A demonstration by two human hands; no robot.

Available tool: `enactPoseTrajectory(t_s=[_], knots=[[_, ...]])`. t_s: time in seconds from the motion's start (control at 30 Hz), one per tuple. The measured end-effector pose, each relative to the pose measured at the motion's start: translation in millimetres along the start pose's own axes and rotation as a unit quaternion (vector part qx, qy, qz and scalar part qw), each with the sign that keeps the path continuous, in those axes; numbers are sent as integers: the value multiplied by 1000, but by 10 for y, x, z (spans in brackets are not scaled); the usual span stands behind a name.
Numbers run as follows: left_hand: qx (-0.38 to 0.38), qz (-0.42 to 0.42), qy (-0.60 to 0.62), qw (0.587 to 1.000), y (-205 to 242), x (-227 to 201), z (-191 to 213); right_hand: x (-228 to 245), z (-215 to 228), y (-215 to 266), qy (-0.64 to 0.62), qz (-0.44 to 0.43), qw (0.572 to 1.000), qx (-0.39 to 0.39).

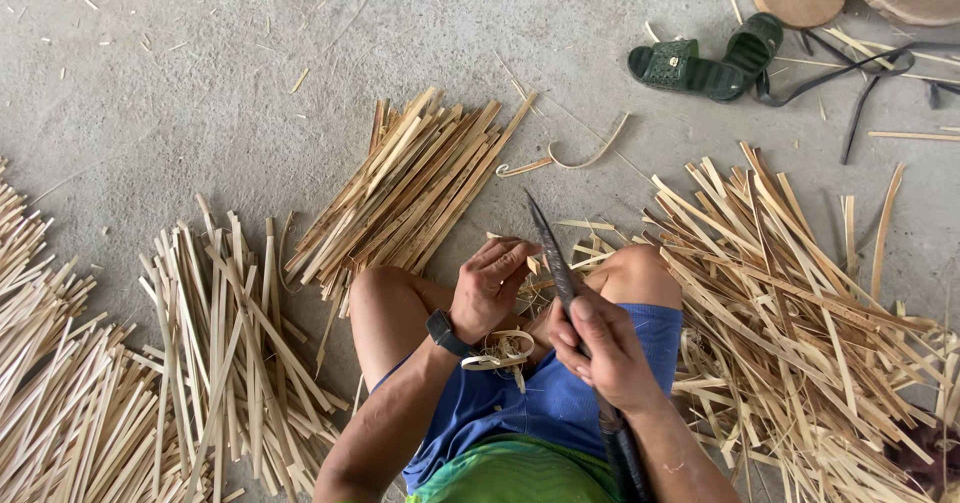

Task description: The person uses a knife to shave and smooth thin bamboo strips, handling them individually while sitting on a concrete floor next to piles of prepared bamboo.

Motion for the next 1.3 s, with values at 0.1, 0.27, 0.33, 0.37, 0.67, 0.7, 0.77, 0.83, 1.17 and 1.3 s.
enactPoseTrajectory(t_s=[0.1,0.27,0.33,0.37,0.67,0.7,0.77,0.83,1.17,1.3], knots=[[-10,-1,-5,1000,36,13,-30,-78,-2,-21,112,-28,993,-23],[-15,-17,-27,999,29,-40,-42,-68,-11,0,117,-29,992,-39],[-13,-21,-33,999,5,-62,-53,-57,-16,1,125,-21,991,-39],[-15,-22,-28,999,-15,-73,-60,-48,-20,0,132,-16,990,-41],[-11,-31,-32,999,-72,-282,-4,21,-24,67,135,2,989,-59],[-10,-38,-26,999,-78,-291,-5,-5,-3,81,137,10,989,-61],[-11,-31,-24,999,-83,-297,-21,-92,41,106,145,34,987,-58],[-6,-25,-22,999,-81,-315,-42,-240,85,12,82,51,994,-56],[-11,37,-57,998,-120,-110,-82,-131,-10,-190,-7,-6,996,-83],[-50,50,-72,995,-10,43,-102,48,-139,28,52,-20,996,-74]])
Point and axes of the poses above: each hand's wrist, its own y-axis away from the middle knuckle, its own z-axis out of the back of the hand, x = y × z, the point moved 3 cm from there along -y, towards the middle knuckle, and after that the axes turned 11 degrees about z, right-handed, at the moved point
